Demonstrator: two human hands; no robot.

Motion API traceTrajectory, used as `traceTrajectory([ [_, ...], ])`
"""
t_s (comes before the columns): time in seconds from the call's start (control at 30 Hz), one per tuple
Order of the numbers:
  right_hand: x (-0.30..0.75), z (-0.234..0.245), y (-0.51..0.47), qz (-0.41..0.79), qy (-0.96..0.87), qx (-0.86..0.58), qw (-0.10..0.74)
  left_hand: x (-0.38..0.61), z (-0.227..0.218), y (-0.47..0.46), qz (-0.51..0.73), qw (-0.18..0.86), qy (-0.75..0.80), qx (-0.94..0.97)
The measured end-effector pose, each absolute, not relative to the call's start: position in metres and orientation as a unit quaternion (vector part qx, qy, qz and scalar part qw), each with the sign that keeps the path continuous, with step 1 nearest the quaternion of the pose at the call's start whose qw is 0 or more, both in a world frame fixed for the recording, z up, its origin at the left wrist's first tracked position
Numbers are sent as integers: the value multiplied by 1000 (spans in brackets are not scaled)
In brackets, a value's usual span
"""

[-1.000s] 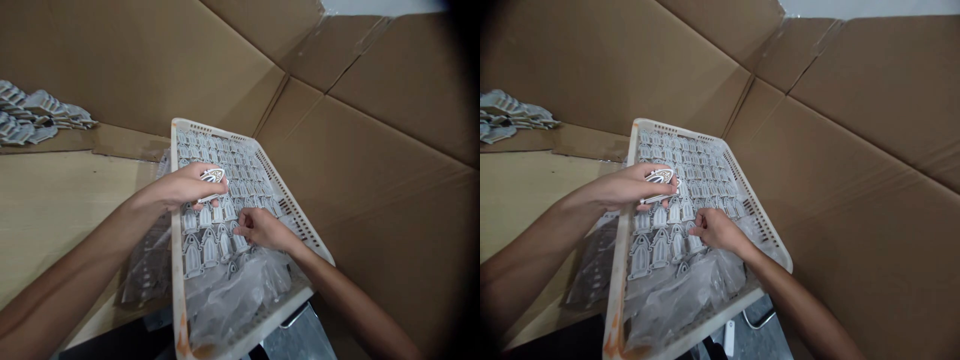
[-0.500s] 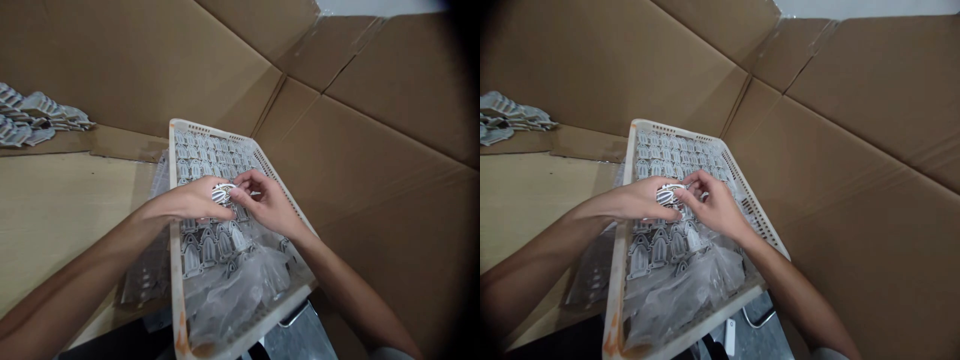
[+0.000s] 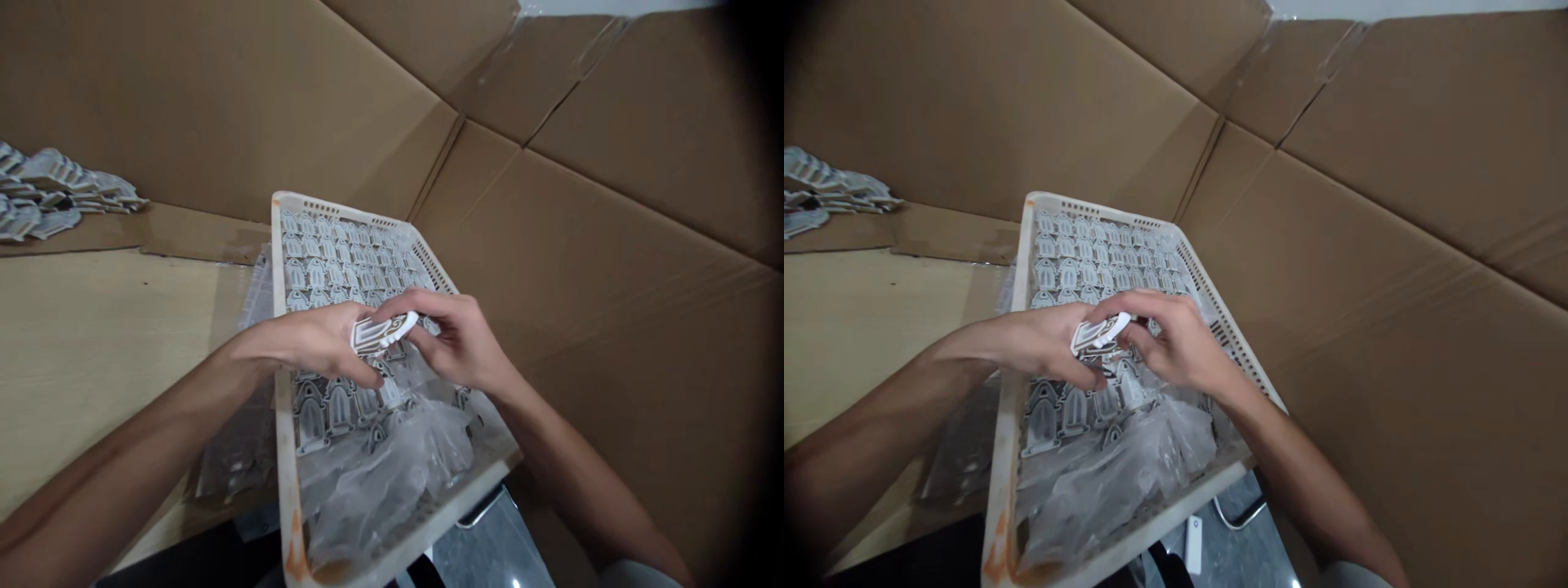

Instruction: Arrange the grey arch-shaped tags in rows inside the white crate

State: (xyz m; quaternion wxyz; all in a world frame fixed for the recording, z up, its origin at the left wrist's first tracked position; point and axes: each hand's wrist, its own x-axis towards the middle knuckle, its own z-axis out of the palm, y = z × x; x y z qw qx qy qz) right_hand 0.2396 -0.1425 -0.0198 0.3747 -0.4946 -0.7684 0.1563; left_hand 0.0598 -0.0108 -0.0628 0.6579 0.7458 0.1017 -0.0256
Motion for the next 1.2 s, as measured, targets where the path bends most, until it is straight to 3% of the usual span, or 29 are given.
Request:
traceTrajectory([
  [0.13, 263, -9, -152, 123, -720, -573, 372, 59, -62, -7, -15, 640, 180, 746],
  [0.33, 298, -44, -164, 351, -622, -681, 163, 61, -53, -8, 70, 660, 259, 702],
  [0.63, 305, -99, -167, 417, -545, -711, 154, 66, -56, -7, 122, 728, 253, 625],
  [1.2, 305, -103, -166, 451, -533, -696, 169, 66, -53, -6, 108, 719, 253, 638],
])
